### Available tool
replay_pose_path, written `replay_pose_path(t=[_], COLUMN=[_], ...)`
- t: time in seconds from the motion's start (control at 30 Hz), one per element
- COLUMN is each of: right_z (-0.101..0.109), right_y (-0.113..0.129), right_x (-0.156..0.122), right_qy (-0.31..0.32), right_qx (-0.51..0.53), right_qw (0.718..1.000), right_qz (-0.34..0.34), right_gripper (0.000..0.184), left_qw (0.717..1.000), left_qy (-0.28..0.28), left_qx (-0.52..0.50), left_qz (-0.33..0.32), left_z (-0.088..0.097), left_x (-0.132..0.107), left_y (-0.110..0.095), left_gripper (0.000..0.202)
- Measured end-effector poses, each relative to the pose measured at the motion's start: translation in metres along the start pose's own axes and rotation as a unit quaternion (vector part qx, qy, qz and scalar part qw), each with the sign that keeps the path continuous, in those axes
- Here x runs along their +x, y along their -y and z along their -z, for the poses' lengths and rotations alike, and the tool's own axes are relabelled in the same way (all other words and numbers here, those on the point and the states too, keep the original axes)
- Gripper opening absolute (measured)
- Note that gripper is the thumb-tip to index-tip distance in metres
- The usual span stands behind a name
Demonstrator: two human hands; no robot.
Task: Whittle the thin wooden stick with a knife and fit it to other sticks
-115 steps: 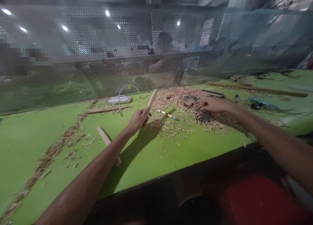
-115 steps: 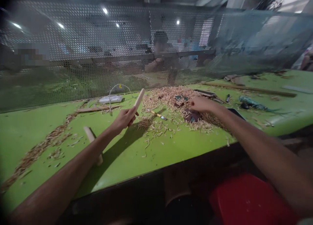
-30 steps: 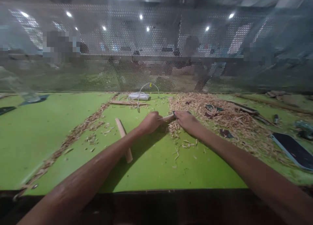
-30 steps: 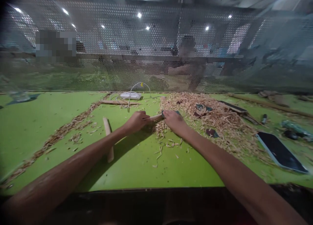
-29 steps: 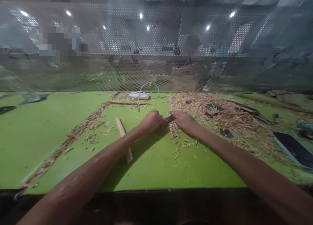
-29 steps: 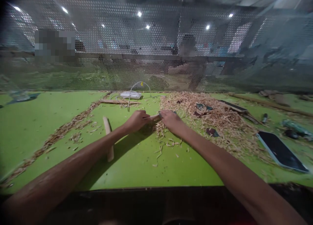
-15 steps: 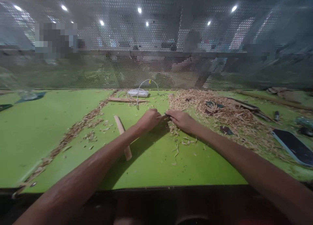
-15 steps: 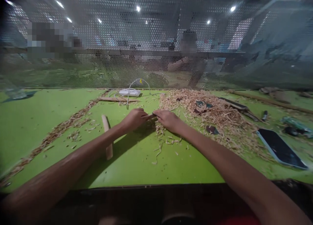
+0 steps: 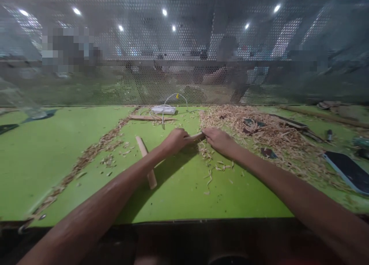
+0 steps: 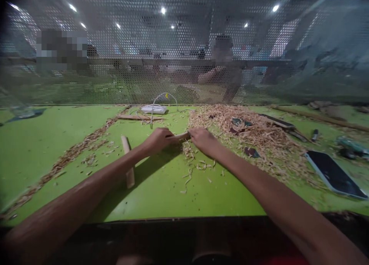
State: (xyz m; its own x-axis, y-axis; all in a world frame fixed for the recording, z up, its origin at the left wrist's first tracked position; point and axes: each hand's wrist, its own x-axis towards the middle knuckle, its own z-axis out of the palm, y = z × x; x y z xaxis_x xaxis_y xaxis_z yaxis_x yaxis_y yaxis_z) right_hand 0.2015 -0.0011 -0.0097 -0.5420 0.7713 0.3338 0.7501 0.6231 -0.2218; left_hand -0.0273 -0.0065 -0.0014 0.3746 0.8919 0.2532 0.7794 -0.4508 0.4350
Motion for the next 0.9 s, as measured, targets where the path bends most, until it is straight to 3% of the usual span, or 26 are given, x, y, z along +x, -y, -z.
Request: replay_pose_path(t=[0.13, 0.33, 0.5, 0.63, 0.8, 0.9], right_z=[-0.002, 0.004, 0.002, 0.004, 0.004, 0.009], right_y=[0.01, -0.004, -0.002, 0.002, 0.014, 0.011], right_x=[0.002, -0.001, 0.0, 0.003, 0.002, 0.001], right_qy=[0.021, 0.002, 0.023, 0.02, 0.036, 0.034], right_qx=[0.045, 0.03, 0.027, -0.001, 0.038, 0.029], right_qw=[0.996, 0.999, 0.999, 0.999, 0.998, 0.999], right_qz=[0.073, -0.029, 0.035, -0.025, 0.035, -0.02], right_gripper=[0.041, 0.042, 0.044, 0.044, 0.044, 0.043], left_qw=[1.0, 0.997, 0.994, 0.993, 0.997, 0.997], left_qy=[0.001, 0.02, 0.037, 0.042, 0.021, 0.022], left_qx=[0.005, -0.047, -0.076, -0.076, -0.067, -0.058], left_qz=[0.02, 0.059, 0.07, 0.077, 0.045, 0.053], left_z=[0.003, 0.007, 0.016, 0.017, 0.013, 0.014], left_x=[0.001, 0.004, 0.001, 0.002, 0.002, 0.001], left_y=[-0.002, 0.001, 0.004, 0.005, 0.008, 0.008], left_gripper=[0.026, 0.026, 0.027, 0.027, 0.028, 0.027])
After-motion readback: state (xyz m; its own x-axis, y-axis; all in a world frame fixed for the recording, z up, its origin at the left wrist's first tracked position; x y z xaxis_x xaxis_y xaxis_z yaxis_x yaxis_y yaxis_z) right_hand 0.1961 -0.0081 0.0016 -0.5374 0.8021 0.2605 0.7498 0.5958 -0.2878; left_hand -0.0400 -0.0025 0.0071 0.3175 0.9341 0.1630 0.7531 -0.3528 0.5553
